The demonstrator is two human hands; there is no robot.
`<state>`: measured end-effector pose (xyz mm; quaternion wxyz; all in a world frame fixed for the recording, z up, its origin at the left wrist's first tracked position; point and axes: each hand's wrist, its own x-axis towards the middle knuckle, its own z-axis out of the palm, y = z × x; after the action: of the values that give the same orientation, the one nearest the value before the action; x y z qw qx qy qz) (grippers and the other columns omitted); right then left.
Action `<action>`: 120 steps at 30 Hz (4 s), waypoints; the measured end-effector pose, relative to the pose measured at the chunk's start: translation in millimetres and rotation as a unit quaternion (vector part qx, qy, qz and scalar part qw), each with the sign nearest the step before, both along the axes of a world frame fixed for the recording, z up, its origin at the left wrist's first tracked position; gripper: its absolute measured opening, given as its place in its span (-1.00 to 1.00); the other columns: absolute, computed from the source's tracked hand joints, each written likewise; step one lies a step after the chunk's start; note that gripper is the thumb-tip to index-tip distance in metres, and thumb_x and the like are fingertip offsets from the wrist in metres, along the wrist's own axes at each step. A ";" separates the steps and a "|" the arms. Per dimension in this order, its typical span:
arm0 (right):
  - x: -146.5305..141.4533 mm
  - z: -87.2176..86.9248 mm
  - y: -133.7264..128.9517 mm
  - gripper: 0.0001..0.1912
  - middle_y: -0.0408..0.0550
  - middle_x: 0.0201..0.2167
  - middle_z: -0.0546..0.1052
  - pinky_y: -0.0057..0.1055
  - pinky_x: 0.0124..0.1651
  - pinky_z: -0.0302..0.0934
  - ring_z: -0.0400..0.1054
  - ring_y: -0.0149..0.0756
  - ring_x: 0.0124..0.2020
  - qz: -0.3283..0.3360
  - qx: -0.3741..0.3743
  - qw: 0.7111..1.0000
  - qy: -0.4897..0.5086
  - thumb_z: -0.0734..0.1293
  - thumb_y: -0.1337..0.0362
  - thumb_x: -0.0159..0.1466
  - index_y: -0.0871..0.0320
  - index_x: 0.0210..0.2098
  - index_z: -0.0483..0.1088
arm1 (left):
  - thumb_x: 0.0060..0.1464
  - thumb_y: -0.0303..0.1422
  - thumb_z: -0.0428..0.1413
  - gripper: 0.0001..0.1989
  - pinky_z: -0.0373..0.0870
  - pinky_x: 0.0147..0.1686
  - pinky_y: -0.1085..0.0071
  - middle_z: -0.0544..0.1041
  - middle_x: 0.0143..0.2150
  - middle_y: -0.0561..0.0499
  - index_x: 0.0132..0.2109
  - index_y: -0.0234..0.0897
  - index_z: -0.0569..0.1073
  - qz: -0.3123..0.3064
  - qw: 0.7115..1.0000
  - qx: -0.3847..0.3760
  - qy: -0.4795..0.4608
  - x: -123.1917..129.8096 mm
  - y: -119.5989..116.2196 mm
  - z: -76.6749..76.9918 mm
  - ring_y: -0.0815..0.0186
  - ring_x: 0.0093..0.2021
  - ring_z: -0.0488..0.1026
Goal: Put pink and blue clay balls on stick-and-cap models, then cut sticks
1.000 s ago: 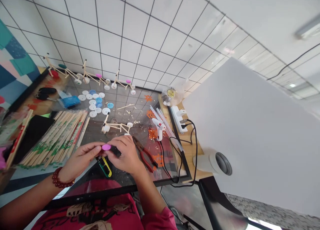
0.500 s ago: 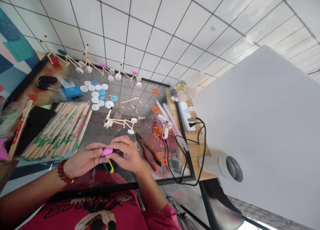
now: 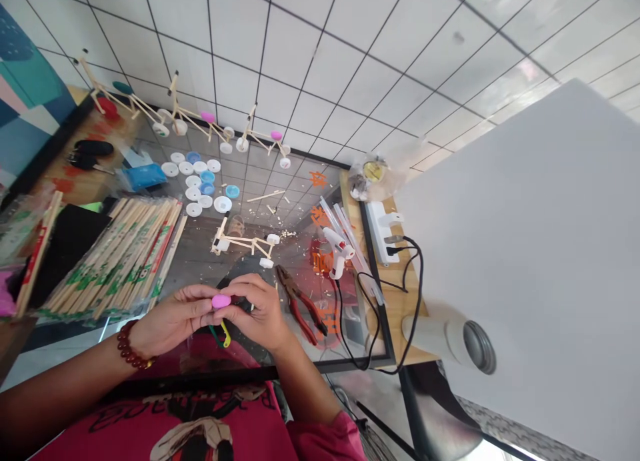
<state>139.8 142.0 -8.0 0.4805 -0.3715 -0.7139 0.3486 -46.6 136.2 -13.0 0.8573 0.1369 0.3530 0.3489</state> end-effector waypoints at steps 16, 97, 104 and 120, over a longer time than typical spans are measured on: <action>1.0 -6.7 -0.7 -0.77 -0.02 -0.27 0.58 -0.29 -0.15 0.40 0.46 -0.30 -0.26 -0.020 0.091 0.994 -0.060 0.45 0.23 0.30 0.08 -0.05 0.50 | -0.14 -0.30 0.47 -0.78 0.56 -0.24 0.52 0.69 -0.37 -0.02 -0.28 -0.25 0.71 0.008 0.999 0.041 0.009 1.7 -3.1 -7.3 0.39 -0.36 0.59; -0.3 -4.0 0.1 -0.74 0.00 -0.17 0.57 -0.26 -0.12 0.34 0.44 -0.28 -0.21 0.041 0.123 0.986 -0.107 0.43 0.23 0.31 0.09 -0.01 0.48 | -0.02 -0.25 0.39 -0.85 0.41 -0.22 0.44 0.60 -0.31 0.01 -0.34 -0.23 0.69 -0.010 0.982 0.136 0.134 -0.8 -9.7 3.1 0.35 -0.28 0.46; -0.4 -3.7 -0.5 -0.81 -0.02 -0.20 0.59 -0.27 -0.12 0.35 0.48 -0.30 -0.22 0.037 0.117 0.986 -0.116 0.39 0.21 0.36 0.08 -0.06 0.47 | 0.01 -0.22 0.37 -0.83 0.40 -0.22 0.45 0.57 -0.34 0.03 -0.36 -0.23 0.68 -0.023 0.979 0.143 0.141 -1.1 -10.6 3.2 0.37 -0.29 0.44; -0.5 -3.3 -0.4 -0.78 -0.01 -0.18 0.59 -0.29 -0.09 0.40 0.50 -0.30 -0.18 0.032 0.061 0.994 -0.082 0.45 0.22 0.31 0.07 -0.05 0.51 | 0.07 -0.11 0.31 -0.73 0.44 -0.14 0.39 0.61 -0.30 -0.02 -0.34 -0.24 0.69 -0.016 0.970 0.175 0.169 -1.4 -7.8 5.6 0.32 -0.25 0.48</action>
<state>139.4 141.6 -11.3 0.4309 -0.3459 -0.7823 0.2874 -48.0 128.4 -7.4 0.7537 0.3472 0.4236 0.3633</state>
